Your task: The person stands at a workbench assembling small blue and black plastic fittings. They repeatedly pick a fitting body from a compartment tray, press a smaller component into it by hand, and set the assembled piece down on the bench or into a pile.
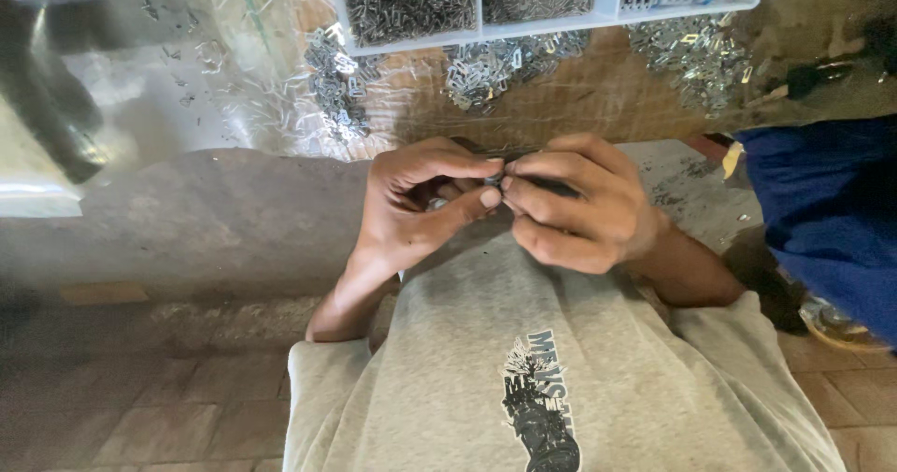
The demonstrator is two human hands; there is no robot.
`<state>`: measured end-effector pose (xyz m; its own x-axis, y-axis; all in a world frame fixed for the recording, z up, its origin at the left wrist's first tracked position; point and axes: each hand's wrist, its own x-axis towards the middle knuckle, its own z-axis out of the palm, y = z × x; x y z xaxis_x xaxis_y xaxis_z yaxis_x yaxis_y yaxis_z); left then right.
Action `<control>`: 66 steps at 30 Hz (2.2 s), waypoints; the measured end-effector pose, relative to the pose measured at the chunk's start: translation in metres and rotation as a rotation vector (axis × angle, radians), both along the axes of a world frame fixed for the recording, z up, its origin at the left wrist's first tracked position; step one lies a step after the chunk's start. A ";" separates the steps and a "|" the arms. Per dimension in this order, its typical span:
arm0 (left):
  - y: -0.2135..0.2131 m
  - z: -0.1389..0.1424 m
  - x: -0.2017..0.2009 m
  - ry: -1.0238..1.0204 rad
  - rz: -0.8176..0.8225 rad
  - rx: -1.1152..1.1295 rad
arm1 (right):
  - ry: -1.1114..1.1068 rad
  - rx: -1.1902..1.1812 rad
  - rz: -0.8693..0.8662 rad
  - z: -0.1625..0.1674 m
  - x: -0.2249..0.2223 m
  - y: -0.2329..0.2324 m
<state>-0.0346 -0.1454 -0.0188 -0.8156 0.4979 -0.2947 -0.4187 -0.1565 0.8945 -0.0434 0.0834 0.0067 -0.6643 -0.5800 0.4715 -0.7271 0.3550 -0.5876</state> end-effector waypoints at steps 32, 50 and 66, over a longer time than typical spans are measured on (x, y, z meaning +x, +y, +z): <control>-0.026 -0.007 0.009 -0.072 0.095 0.142 | -0.153 -0.312 -0.077 -0.024 -0.004 -0.037; -0.032 -0.014 0.006 0.007 0.166 0.106 | 0.133 0.381 -0.250 -0.048 0.012 -0.013; -0.022 -0.011 0.009 -0.041 0.159 0.135 | -0.273 -0.120 -0.193 -0.027 0.012 -0.040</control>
<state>-0.0253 -0.1678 -0.0294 -0.8756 0.4012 -0.2690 -0.4153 -0.3408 0.8435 -0.0315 0.0432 -0.0205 -0.8672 -0.3827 0.3186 -0.4637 0.3874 -0.7968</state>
